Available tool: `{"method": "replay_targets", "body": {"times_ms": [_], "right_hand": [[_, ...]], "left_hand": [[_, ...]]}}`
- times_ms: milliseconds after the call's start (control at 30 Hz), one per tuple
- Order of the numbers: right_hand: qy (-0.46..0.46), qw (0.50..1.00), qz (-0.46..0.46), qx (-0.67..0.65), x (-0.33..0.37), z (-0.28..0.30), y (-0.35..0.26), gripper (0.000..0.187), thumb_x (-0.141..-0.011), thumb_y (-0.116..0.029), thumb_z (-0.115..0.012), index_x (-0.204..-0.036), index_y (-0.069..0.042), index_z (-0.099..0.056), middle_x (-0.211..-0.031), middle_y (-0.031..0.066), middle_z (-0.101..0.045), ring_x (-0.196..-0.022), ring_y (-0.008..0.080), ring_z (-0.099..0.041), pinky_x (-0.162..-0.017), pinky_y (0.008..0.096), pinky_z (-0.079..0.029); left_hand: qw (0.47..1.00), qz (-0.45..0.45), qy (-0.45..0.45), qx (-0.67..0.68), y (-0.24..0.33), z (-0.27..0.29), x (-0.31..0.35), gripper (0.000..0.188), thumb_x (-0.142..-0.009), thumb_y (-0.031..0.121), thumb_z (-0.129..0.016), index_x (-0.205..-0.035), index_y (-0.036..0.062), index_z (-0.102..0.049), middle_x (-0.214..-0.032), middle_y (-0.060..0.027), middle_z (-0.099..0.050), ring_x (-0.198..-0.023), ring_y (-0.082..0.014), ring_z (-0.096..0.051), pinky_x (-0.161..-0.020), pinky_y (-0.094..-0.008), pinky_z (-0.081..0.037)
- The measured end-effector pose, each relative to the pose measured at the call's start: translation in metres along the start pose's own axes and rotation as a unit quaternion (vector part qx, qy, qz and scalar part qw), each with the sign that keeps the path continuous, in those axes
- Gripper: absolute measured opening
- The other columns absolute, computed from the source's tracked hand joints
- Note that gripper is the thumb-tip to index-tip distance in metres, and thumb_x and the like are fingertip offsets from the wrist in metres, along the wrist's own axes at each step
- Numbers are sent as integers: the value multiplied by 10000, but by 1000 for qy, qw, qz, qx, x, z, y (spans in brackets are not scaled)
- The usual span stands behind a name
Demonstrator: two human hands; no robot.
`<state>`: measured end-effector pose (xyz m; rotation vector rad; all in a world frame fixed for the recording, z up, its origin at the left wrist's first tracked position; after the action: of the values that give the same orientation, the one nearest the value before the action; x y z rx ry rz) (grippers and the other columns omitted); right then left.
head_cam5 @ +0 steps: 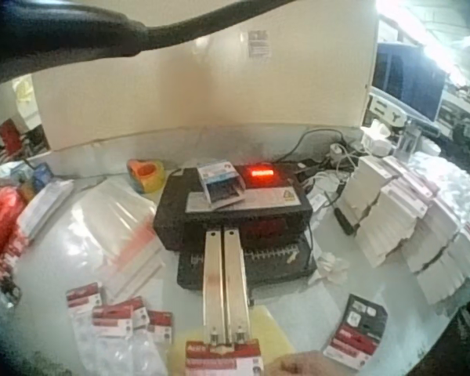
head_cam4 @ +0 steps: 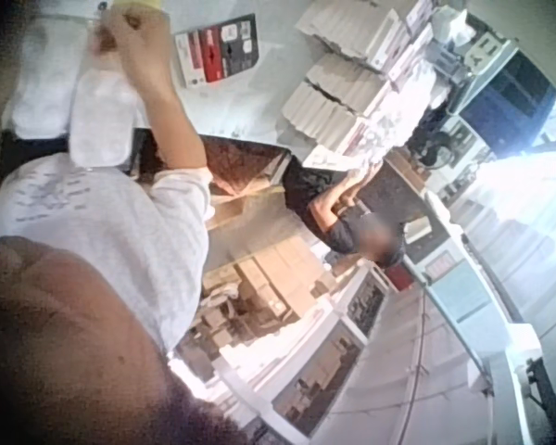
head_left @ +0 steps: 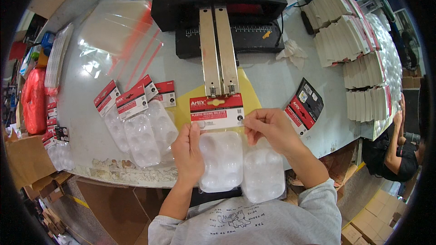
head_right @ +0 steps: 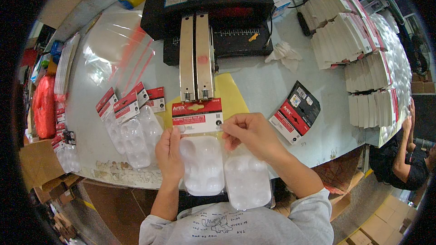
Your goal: The person repeatedly picks white plastic mixing palettes from a cardboard box, places them into clear plastic bags, inserts red Artix labels, and sets the sealed packages on the table. The process is repeated multiple times with consistent handling of palettes, bags, and labels.
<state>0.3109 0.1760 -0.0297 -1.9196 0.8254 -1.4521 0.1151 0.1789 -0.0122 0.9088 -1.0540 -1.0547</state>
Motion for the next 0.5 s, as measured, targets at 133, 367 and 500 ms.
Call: {"method": "replay_targets", "body": {"times_ms": [133, 367, 500], "right_hand": [[56, 994, 65, -63, -28, 7, -15, 149, -871, -113, -602, -837, 30, -624, -718, 67, -608, -588, 120, -591, -546, 237, -483], [47, 994, 85, -50, -44, 12, -12, 160, -877, -125, -603, -844, 29, -632, -761, 77, -624, -611, 114, -602, -572, 230, -488], [103, 967, 187, 142, -18, 26, -47, 210, -867, -131, -616, -907, 74, -625, -815, 89, -638, -703, 140, -620, -644, 242, -489]], "left_hand": [[999, -44, 24, -17, 9, -6, -32, 300, -979, 218, -448, -819, -29, -506, -672, -100, -522, -627, -138, -427, -598, -291, -394], [995, -79, 32, 45, -14, -15, -48, 326, -986, 231, -436, -765, -8, -432, -657, -62, -465, -636, -130, -396, -629, -271, -397], [999, -47, -1, 0, -14, 0, -47, 241, -967, 198, -460, -875, -16, -522, -752, -72, -536, -728, -148, -471, -709, -281, -428]]}}
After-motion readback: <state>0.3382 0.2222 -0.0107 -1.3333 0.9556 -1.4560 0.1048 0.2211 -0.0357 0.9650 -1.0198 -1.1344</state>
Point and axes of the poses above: each hand's wrist, its own x-axis away from the middle knuckle, its own z-axis out of the back of the hand, y = z × x, the point moved 10 cm from there along -x, towards the middle knuckle
